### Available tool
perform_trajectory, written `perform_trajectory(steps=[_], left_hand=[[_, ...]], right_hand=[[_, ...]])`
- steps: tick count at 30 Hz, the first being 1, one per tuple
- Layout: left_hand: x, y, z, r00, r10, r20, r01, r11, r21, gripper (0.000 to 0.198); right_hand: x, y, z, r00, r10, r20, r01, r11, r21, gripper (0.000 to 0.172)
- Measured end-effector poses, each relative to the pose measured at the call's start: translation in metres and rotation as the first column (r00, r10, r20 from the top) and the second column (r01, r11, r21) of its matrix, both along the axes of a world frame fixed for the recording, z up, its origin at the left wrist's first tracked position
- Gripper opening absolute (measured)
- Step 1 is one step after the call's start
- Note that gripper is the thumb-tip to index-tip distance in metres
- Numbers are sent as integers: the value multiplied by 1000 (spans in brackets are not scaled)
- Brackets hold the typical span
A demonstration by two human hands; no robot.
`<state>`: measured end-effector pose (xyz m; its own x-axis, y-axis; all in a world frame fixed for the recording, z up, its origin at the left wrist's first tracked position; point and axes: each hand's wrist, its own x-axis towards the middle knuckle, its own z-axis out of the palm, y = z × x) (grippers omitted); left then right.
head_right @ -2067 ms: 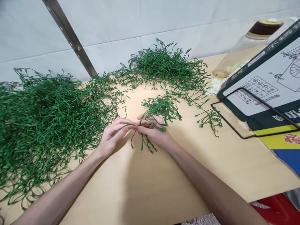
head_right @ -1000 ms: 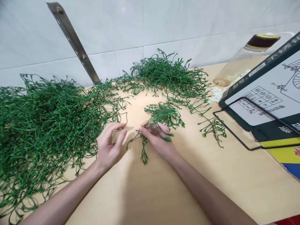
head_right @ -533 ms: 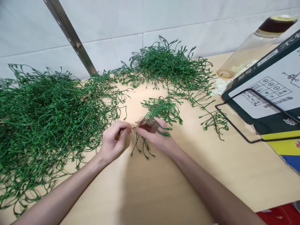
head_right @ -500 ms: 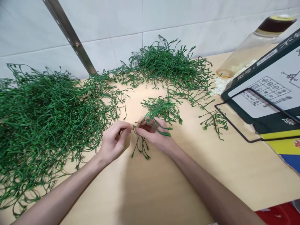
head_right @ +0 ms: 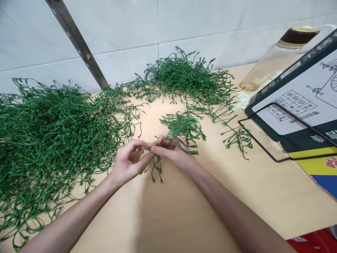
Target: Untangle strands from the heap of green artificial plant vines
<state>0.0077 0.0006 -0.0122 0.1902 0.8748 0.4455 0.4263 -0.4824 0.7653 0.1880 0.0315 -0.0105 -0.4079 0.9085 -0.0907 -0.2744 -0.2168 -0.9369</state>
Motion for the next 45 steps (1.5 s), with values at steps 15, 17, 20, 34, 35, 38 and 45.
perform_trajectory(steps=[15,17,20,34,35,38,45], left_hand=[[-1,0,-6,952,-80,296,134,977,-167,17],[0,0,-6,937,-77,341,156,965,-210,19],[1,0,-5,951,-23,309,80,982,-173,18],[-1,1,0,982,-66,174,71,997,-19,15],[-1,1,0,988,-58,140,60,998,-14,15],[-1,1,0,998,29,48,-29,1000,9,10],[-1,1,2,994,68,-82,-62,996,67,12]], right_hand=[[-2,1,1,993,-12,114,6,998,55,31],[-3,0,6,991,-13,134,6,999,52,32],[-4,-1,10,988,-26,154,15,997,69,32],[-3,0,11,979,-35,200,11,993,120,35],[-3,0,11,979,-44,199,19,992,125,35],[-3,0,9,976,-48,214,17,990,142,33],[-2,0,11,968,-18,250,-25,986,165,31]])
